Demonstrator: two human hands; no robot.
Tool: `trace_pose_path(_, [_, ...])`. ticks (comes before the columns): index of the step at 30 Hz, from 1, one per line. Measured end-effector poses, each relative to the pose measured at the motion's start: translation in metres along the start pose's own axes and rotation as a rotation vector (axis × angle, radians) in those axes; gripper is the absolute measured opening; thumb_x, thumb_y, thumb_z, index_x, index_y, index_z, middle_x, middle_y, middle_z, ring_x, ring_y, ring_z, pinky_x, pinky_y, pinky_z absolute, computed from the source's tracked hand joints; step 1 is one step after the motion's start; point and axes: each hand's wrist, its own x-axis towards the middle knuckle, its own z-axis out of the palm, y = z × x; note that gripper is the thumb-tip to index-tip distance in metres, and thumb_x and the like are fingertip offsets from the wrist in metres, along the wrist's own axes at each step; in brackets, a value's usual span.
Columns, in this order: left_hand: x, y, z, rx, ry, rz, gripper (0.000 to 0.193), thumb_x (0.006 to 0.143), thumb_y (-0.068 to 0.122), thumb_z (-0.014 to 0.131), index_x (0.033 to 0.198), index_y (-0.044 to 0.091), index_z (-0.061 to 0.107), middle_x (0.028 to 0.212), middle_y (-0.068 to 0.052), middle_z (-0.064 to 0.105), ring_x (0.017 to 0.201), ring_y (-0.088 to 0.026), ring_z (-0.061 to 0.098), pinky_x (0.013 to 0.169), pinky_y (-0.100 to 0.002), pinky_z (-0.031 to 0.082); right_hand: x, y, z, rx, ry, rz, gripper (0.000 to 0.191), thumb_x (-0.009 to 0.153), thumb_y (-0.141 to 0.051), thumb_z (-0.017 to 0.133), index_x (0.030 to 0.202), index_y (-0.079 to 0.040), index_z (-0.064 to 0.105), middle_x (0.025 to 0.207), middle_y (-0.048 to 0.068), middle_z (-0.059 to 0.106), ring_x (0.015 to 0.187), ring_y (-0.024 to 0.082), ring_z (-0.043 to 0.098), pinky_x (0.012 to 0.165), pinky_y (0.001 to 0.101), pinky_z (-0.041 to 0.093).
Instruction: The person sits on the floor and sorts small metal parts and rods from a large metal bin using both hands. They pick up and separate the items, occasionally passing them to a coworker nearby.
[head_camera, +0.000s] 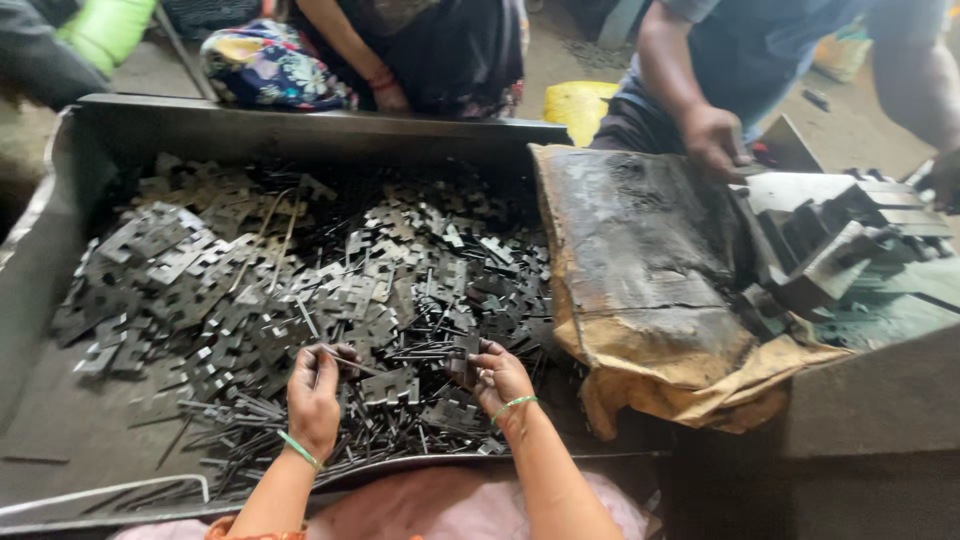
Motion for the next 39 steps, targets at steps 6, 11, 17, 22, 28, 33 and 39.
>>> trace_pose_path(6, [0.011, 0.003, -0.02, -0.945, 0.168, -0.451, 0.042, 0.105, 0.046, 0.054, 0.093, 0.007, 0.061, 0.085, -0.007, 0.066, 0.079, -0.023, 0.066, 0.075, -0.039, 0.06, -0.017, 0.01, 0.012, -0.708, -0.186, -0.712, 0.031, 0.078, 0.018, 0.052, 0.092, 0.003, 0.074, 0.123, 0.016, 0.067, 0.102, 0.027, 0.066, 0.085, 0.0358, 0.056])
trace_pose_path(11, [-0.013, -0.003, 0.012, -0.719, 0.005, -0.7, 0.015, 0.091, 0.007, 0.057, 0.099, 0.007, 0.07, 0.099, -0.012, 0.074, 0.09, -0.027, 0.071, 0.08, -0.047, 0.058, -0.069, -0.001, 0.055, -1.19, -0.488, -1.252, 0.047, 0.067, 0.019, 0.054, 0.102, -0.005, 0.073, 0.143, 0.019, 0.057, 0.118, 0.03, 0.071, 0.092, 0.0399, 0.063])
trace_pose_path(17, [-0.027, -0.006, 0.044, -0.922, 0.043, -0.852, 0.059, 0.087, 0.056, 0.052, 0.096, 0.0, 0.068, 0.089, -0.015, 0.074, 0.08, -0.031, 0.071, 0.079, -0.044, 0.059, -0.107, 0.014, 0.108, -1.565, -0.741, -1.056, 0.053, 0.072, 0.008, 0.069, 0.122, -0.007, 0.07, 0.134, 0.023, 0.063, 0.109, 0.042, 0.069, 0.089, 0.0416, 0.059])
trace_pose_path(22, [-0.015, 0.017, 0.048, -0.724, 0.232, -0.896, 0.057, 0.095, 0.068, 0.053, 0.089, 0.011, 0.057, 0.076, -0.009, 0.064, 0.071, -0.027, 0.061, 0.066, -0.042, 0.051, -0.118, 0.019, 0.111, -1.535, -0.709, -1.022, 0.046, 0.083, -0.002, 0.074, 0.128, -0.002, 0.066, 0.121, 0.022, 0.069, 0.102, 0.042, 0.07, 0.09, 0.0451, 0.056])
trace_pose_path(28, [0.0, 0.034, 0.056, -0.436, -0.125, -0.791, 0.06, 0.099, 0.07, 0.051, 0.112, 0.012, 0.057, 0.085, -0.001, 0.061, 0.07, -0.015, 0.05, 0.049, -0.024, 0.035, -0.077, 0.016, 0.081, -0.944, -0.281, -0.687, 0.036, 0.091, 0.002, 0.065, 0.127, 0.004, 0.068, 0.103, 0.017, 0.076, 0.084, 0.028, 0.076, 0.075, 0.0363, 0.062])
trace_pose_path(33, [0.048, 0.028, 0.002, 0.769, -0.017, -0.399, 0.076, 0.092, 0.065, 0.059, 0.141, 0.008, 0.06, 0.142, -0.019, 0.062, 0.13, -0.034, 0.06, 0.101, -0.04, 0.048, -0.053, -0.065, 0.043, -0.326, 0.016, -0.578, 0.031, 0.087, 0.003, 0.068, 0.117, 0.007, 0.07, 0.1, 0.016, 0.076, 0.078, 0.021, 0.075, 0.072, 0.0356, 0.064])
trace_pose_path(39, [0.049, 0.008, -0.057, 1.448, -0.019, -0.438, 0.064, 0.087, 0.039, 0.078, 0.132, -0.001, 0.055, 0.133, -0.029, 0.058, 0.123, -0.045, 0.059, 0.103, -0.05, 0.05, -0.058, -0.215, -0.023, -1.725, 0.83, -1.61, 0.036, 0.093, 0.008, 0.064, 0.129, 0.009, 0.068, 0.105, 0.027, 0.072, 0.092, 0.041, 0.071, 0.082, 0.0471, 0.058])
